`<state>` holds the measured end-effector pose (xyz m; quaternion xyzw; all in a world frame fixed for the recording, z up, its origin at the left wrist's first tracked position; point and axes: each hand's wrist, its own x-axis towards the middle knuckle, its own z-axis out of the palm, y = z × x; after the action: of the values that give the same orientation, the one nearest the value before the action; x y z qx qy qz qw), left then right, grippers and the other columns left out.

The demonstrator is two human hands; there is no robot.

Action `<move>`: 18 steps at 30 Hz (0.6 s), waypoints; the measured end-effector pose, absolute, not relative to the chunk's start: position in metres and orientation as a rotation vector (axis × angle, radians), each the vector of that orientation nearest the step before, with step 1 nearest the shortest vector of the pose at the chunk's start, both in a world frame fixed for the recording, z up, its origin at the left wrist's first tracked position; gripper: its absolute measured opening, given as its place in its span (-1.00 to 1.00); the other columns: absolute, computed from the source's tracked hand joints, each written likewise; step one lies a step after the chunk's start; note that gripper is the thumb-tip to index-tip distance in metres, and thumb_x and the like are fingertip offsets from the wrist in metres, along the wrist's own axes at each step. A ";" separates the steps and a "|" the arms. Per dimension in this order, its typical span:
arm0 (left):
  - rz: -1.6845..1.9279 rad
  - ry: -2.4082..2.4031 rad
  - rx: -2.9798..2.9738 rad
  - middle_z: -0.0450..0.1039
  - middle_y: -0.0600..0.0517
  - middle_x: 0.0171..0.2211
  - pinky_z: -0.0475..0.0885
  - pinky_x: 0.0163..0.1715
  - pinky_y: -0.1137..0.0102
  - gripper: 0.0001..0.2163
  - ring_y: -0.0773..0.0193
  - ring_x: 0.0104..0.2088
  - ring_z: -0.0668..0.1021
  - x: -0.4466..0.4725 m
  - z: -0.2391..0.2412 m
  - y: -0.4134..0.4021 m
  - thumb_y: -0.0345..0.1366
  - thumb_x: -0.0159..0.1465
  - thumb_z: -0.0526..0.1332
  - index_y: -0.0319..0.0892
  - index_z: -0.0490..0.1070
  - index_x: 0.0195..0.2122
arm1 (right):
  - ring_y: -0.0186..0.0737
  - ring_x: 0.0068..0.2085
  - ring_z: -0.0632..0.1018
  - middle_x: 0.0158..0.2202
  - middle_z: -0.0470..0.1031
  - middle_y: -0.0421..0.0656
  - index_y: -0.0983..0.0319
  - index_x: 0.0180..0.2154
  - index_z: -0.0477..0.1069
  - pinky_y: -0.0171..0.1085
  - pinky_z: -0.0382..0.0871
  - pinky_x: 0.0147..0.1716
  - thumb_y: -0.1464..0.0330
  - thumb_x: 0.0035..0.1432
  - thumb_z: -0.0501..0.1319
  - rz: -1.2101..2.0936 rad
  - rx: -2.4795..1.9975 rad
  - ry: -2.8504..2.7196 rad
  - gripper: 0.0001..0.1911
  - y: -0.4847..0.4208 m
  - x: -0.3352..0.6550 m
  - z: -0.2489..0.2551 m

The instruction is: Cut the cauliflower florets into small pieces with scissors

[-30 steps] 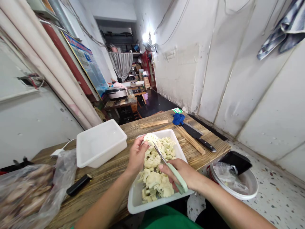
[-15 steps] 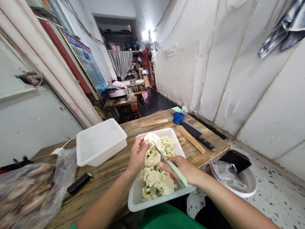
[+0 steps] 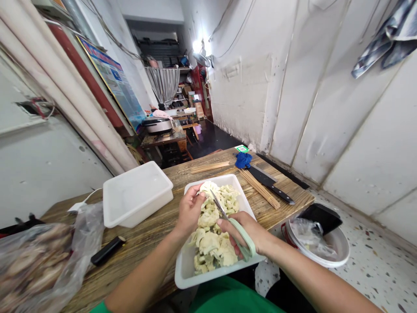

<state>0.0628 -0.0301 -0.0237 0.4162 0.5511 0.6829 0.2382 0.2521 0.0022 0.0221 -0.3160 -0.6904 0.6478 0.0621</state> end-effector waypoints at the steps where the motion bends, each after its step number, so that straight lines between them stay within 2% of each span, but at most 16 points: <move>1: 1.860 1.515 1.140 0.50 -0.06 -0.11 0.40 -0.12 0.38 -0.70 0.22 -0.15 0.54 0.063 -0.025 -0.030 -0.18 0.22 0.21 -0.16 0.41 -0.06 | -0.37 -0.76 0.31 -0.74 0.24 -0.35 0.26 -0.38 0.32 -0.40 0.17 -0.81 -0.06 0.03 0.18 1.937 -0.991 -2.079 -0.51 0.004 0.250 0.022; 6: 1.864 1.456 1.014 0.52 -0.05 -0.17 0.42 -0.14 0.36 -0.70 0.23 -0.19 0.55 0.056 -0.023 -0.023 -0.17 0.15 0.26 -0.18 0.44 -0.12 | -0.40 -0.77 0.28 -0.76 0.23 -0.33 0.27 -0.45 0.35 -0.42 0.12 -0.81 -0.04 0.04 0.20 1.817 -0.997 -2.159 -0.53 0.016 0.251 0.027; 10: 1.883 1.269 0.702 0.52 -0.02 -0.24 0.43 -0.14 0.32 -0.68 0.26 -0.22 0.54 0.038 -0.016 -0.019 -0.20 0.00 0.36 -0.20 0.44 -0.23 | -0.39 -0.73 0.34 -0.70 0.26 -0.34 0.27 -0.37 0.36 -0.42 0.20 -0.75 -0.03 0.06 0.20 2.081 -0.798 -2.091 -0.54 0.025 0.262 0.037; 12: 1.869 1.227 0.597 0.51 -0.01 -0.26 0.44 -0.16 0.34 -0.67 0.29 -0.25 0.54 0.036 -0.014 -0.020 -0.23 -0.06 0.40 -0.20 0.44 -0.27 | -0.35 -0.69 0.40 -0.68 0.30 -0.33 0.25 -0.39 0.33 -0.40 0.25 -0.73 -0.03 0.02 0.24 2.105 -0.783 -1.983 -0.55 0.028 0.260 0.039; 16: 1.851 1.194 0.590 0.50 0.00 -0.24 0.44 -0.21 0.37 -0.65 0.30 -0.26 0.54 0.050 -0.017 -0.024 -0.21 -0.04 0.40 -0.20 0.44 -0.24 | -0.33 -0.68 0.41 -0.70 0.30 -0.31 0.22 -0.52 0.22 -0.38 0.26 -0.76 -0.01 -0.10 0.34 1.927 -0.900 -1.782 -0.52 0.036 0.232 0.031; 18: 1.890 1.236 0.675 0.49 0.01 -0.24 0.43 -0.22 0.40 -0.68 0.32 -0.25 0.53 0.060 -0.019 -0.027 -0.18 0.02 0.37 -0.19 0.43 -0.22 | -0.32 -0.71 0.38 -0.73 0.30 -0.30 0.21 -0.52 0.24 -0.36 0.27 -0.77 -0.02 -0.10 0.33 1.922 -0.995 -1.764 -0.52 0.039 0.214 0.025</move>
<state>0.0600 -0.0269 -0.0188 0.2647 0.4844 0.7411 0.3822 0.2142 0.0388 0.0249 -0.3509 -0.6221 0.6779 0.1741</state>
